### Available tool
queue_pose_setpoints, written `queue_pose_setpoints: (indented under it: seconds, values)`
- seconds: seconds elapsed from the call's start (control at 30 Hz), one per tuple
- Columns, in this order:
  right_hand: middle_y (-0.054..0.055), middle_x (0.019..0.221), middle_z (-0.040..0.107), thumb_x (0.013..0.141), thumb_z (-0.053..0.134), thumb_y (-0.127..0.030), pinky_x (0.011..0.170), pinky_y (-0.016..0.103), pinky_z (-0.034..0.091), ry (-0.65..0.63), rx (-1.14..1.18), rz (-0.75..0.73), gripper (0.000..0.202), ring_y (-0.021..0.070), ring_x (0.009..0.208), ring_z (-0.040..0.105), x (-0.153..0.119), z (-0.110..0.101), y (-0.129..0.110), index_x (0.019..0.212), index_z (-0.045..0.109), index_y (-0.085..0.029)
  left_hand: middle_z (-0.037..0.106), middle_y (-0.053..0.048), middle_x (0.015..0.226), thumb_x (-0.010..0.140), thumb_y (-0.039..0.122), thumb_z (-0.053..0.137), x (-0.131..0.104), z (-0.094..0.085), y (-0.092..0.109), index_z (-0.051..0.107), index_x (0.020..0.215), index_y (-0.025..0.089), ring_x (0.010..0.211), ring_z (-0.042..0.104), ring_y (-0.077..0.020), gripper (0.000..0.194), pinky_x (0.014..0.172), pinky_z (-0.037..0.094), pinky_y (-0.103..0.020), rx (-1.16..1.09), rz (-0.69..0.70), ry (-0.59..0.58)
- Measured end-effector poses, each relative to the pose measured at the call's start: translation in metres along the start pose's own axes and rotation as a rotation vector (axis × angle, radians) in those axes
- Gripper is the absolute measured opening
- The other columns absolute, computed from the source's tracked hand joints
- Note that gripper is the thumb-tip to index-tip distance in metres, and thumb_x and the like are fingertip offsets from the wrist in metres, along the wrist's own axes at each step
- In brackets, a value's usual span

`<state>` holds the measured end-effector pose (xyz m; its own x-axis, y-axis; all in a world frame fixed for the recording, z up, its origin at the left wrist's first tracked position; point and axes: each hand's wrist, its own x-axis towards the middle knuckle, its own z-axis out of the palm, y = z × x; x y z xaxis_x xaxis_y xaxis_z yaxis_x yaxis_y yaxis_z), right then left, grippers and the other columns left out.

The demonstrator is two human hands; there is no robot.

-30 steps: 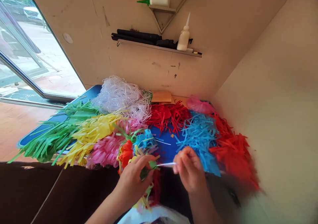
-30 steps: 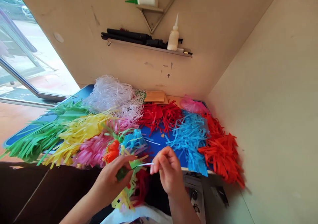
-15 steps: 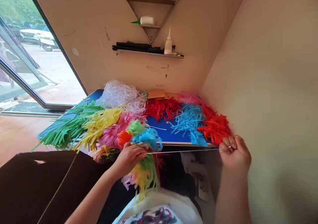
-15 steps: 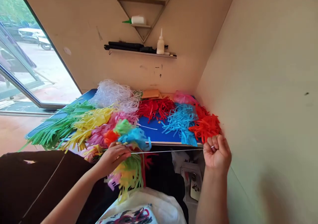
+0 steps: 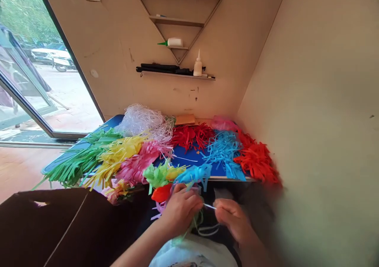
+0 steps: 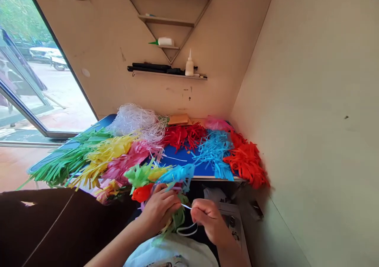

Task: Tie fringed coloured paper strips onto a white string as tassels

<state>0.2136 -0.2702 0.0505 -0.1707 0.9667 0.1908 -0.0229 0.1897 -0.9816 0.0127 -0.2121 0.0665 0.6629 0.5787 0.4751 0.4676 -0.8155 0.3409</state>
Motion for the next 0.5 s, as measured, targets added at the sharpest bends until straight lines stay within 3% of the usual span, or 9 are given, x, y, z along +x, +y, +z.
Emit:
queue_pose_setpoints:
  seconds: [0.07, 0.13, 0.2, 0.27, 0.33, 0.43, 0.5]
  values:
    - [-0.004, 0.052, 0.038, 0.08, 0.067, -0.052, 0.044, 0.023, 0.027, 0.182, 0.244, -0.065, 0.046, 0.0093, 0.047, 0.031, -0.015, -0.027, -0.005, 0.051, 0.052, -0.018, 0.069, -0.002, 0.078, 0.098, 0.029, 0.041, 0.001, -0.007, -0.022, 0.063, 0.078, 0.021, 0.078, 0.063, -0.0176, 0.03, 0.086, 0.038, -0.036, 0.086, -0.054, -0.025]
    - [-0.006, 0.05, 0.036, 0.072, 0.075, -0.046, 0.039, 0.021, 0.029, 0.462, 0.466, -0.169, 0.038, 0.0084, 0.043, 0.029, -0.028, -0.067, -0.016, 0.054, 0.054, -0.02, 0.071, -0.002, 0.079, 0.097, 0.028, 0.042, -0.001, -0.018, -0.052, 0.065, 0.081, 0.022, 0.082, 0.064, -0.0185, 0.029, 0.094, 0.036, -0.039, 0.211, -0.137, -0.048]
    - [-0.008, 0.049, 0.034, 0.072, 0.075, -0.031, 0.038, 0.019, 0.032, 0.766, 0.613, -0.318, 0.033, 0.0073, 0.041, 0.028, -0.036, -0.106, -0.026, 0.054, 0.05, -0.02, 0.072, -0.004, 0.082, 0.096, 0.028, 0.043, -0.006, -0.028, -0.075, 0.067, 0.083, 0.021, 0.082, 0.065, -0.0209, 0.027, 0.096, 0.035, -0.044, 0.259, -0.191, -0.035]
    - [-0.009, 0.048, 0.031, 0.077, 0.07, -0.027, 0.037, 0.016, 0.032, 0.932, 0.629, -0.418, 0.032, 0.0066, 0.04, 0.028, -0.033, -0.123, -0.029, 0.054, 0.048, -0.02, 0.073, -0.005, 0.083, 0.094, 0.024, 0.045, -0.012, -0.028, -0.08, 0.067, 0.082, 0.021, 0.082, 0.066, -0.0221, 0.026, 0.096, 0.035, -0.046, 0.28, -0.216, -0.024]
    - [-0.008, 0.048, 0.035, 0.074, 0.073, -0.03, 0.039, 0.017, 0.032, 0.888, 0.499, -0.302, 0.03, 0.0071, 0.041, 0.031, -0.021, -0.104, -0.022, 0.056, 0.052, -0.021, 0.07, -0.002, 0.074, 0.09, 0.019, 0.049, -0.014, -0.015, -0.065, 0.066, 0.073, 0.022, 0.079, 0.066, -0.0209, 0.024, 0.098, 0.033, -0.047, 0.276, -0.178, -0.057]
    - [-0.002, 0.057, 0.051, 0.075, 0.074, -0.043, 0.042, 0.021, 0.03, 0.547, 0.143, -0.011, 0.028, 0.01, 0.049, 0.039, 0.008, -0.036, 0.001, 0.064, 0.064, -0.02, 0.067, 0.0, 0.07, 0.089, 0.015, 0.05, -0.009, 0.011, -0.024, 0.065, 0.072, 0.022, 0.075, 0.065, -0.0189, 0.023, 0.101, 0.033, -0.048, 0.215, -0.037, -0.121]
    - [0.001, 0.06, 0.053, 0.081, 0.066, -0.05, 0.048, 0.024, 0.031, 0.352, -0.065, 0.046, 0.037, 0.0129, 0.055, 0.043, 0.022, 0.004, 0.017, 0.061, 0.065, -0.018, 0.07, -0.002, 0.079, 0.09, 0.015, 0.05, -0.002, 0.02, -0.004, 0.066, 0.081, 0.023, 0.08, 0.065, -0.0199, 0.02, 0.098, 0.037, -0.046, 0.171, -0.002, -0.117]
